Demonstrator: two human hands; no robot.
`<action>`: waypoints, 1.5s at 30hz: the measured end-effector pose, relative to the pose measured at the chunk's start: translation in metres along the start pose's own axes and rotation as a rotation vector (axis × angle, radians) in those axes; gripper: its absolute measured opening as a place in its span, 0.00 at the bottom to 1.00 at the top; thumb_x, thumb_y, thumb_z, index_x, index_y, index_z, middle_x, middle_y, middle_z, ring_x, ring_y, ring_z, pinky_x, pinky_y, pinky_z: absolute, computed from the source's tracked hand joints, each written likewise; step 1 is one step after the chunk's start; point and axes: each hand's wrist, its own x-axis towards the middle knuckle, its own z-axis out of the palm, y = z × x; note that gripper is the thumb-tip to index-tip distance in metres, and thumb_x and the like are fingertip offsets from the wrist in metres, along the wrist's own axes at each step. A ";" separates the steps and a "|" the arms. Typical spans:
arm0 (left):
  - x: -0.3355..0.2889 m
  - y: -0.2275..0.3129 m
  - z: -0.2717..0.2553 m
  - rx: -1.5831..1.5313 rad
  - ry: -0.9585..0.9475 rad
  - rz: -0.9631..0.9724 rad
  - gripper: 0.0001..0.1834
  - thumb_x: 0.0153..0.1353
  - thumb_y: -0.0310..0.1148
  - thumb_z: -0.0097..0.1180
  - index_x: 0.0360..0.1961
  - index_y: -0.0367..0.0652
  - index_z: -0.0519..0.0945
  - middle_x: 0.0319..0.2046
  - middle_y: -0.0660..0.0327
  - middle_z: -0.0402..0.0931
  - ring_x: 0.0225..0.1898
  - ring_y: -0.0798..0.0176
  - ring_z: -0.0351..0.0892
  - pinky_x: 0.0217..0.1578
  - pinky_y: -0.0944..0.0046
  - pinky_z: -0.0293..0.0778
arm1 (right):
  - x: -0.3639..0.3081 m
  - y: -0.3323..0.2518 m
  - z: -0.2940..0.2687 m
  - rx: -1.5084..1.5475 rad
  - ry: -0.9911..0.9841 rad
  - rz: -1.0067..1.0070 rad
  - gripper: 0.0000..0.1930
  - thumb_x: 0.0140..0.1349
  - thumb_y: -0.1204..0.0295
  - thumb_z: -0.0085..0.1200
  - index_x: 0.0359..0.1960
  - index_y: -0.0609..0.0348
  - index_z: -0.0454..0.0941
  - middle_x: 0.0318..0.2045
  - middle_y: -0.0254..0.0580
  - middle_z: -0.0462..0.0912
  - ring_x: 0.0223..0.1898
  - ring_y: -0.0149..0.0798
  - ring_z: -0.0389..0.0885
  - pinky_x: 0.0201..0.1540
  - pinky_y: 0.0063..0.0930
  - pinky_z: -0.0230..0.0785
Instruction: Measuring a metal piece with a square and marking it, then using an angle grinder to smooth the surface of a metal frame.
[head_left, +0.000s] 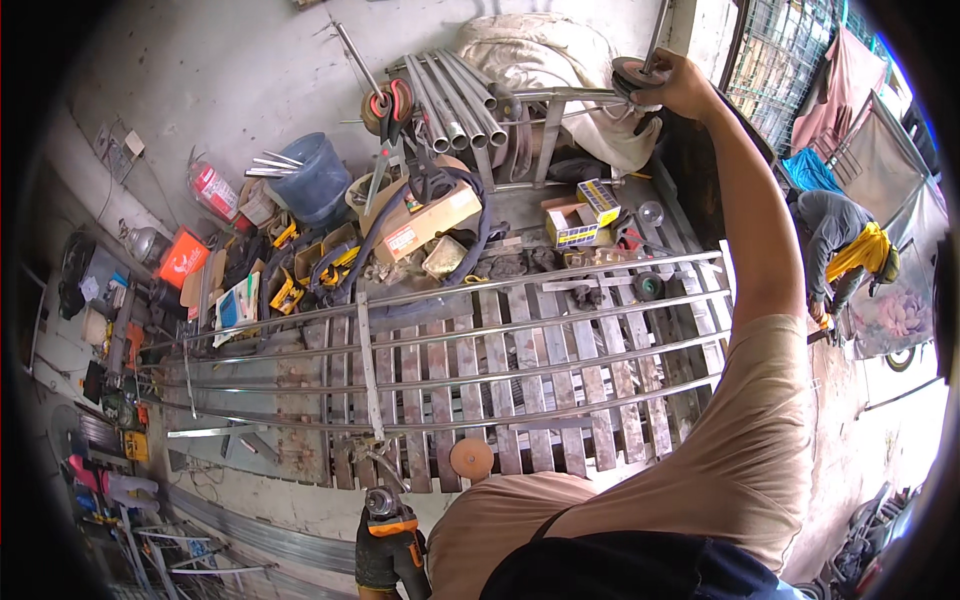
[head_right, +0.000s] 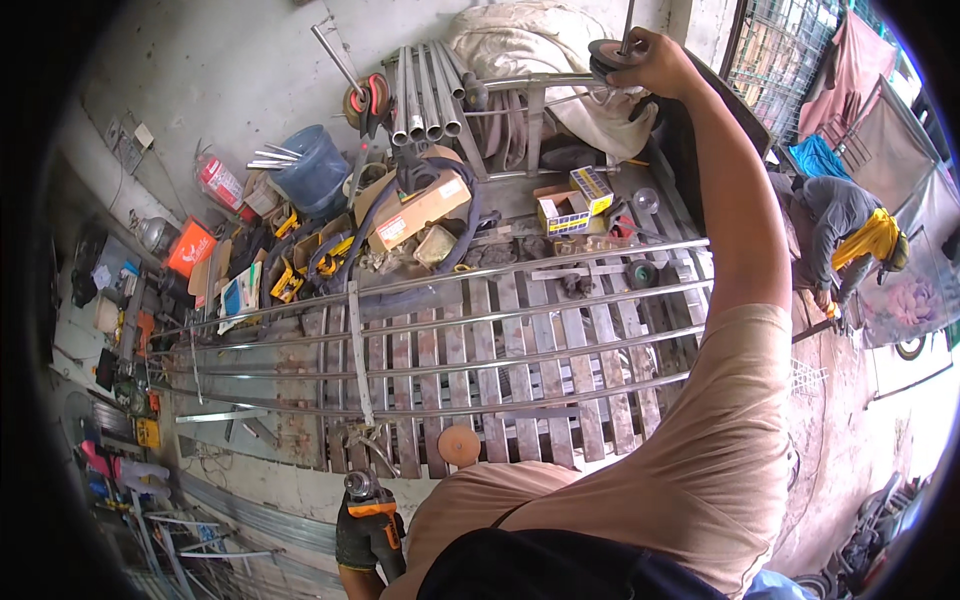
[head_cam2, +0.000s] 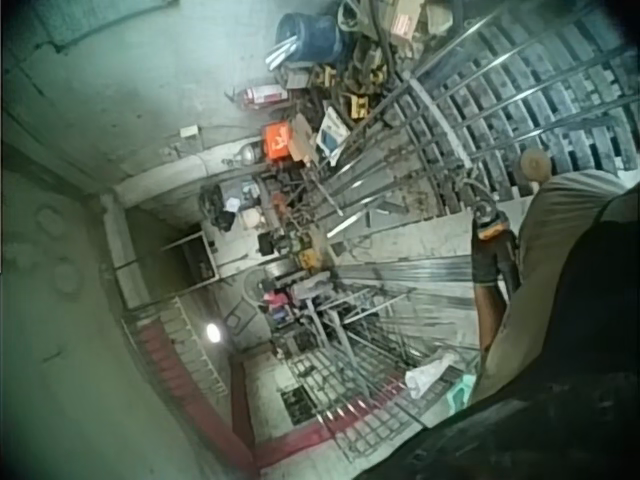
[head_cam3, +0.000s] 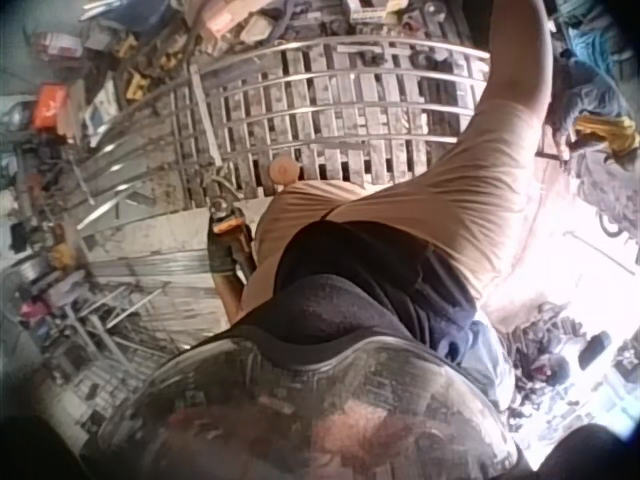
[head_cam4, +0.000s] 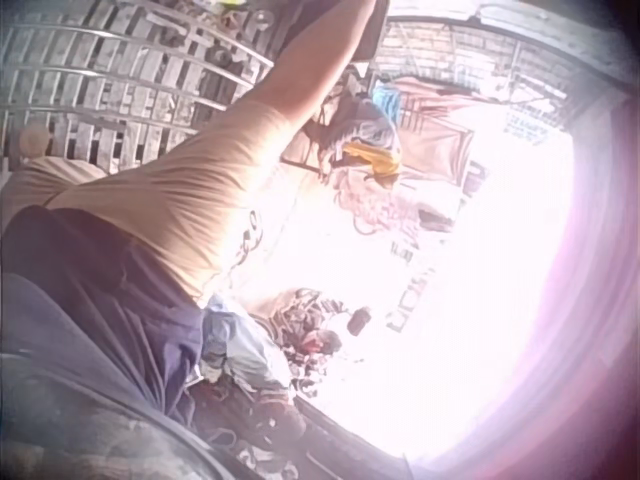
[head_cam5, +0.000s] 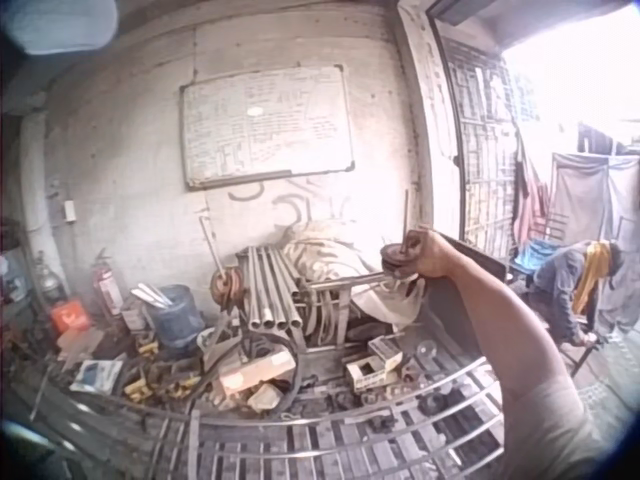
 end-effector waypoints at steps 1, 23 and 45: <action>-0.001 -0.001 -0.001 0.000 0.002 0.000 0.30 0.45 0.22 0.70 0.52 0.33 0.76 0.29 0.47 0.82 0.26 0.45 0.86 0.25 0.50 0.84 | -0.001 -0.001 -0.001 0.001 -0.001 0.000 0.31 0.47 0.62 0.81 0.50 0.66 0.84 0.47 0.53 0.89 0.52 0.46 0.84 0.61 0.41 0.73; -0.005 -0.006 -0.005 -0.005 0.046 0.005 0.30 0.45 0.21 0.70 0.53 0.35 0.77 0.30 0.48 0.82 0.26 0.47 0.86 0.26 0.51 0.85 | 0.018 -0.016 -0.026 0.228 0.253 0.156 0.34 0.44 0.53 0.83 0.47 0.67 0.89 0.43 0.48 0.90 0.43 0.39 0.88 0.52 0.33 0.78; -0.018 -0.020 0.001 -0.006 0.157 0.135 0.30 0.47 0.16 0.66 0.55 0.38 0.76 0.36 0.52 0.83 0.31 0.49 0.87 0.31 0.50 0.86 | 0.128 -0.316 0.091 0.144 0.269 -0.708 0.27 0.45 0.62 0.78 0.48 0.55 0.85 0.53 0.43 0.86 0.49 0.57 0.87 0.53 0.44 0.80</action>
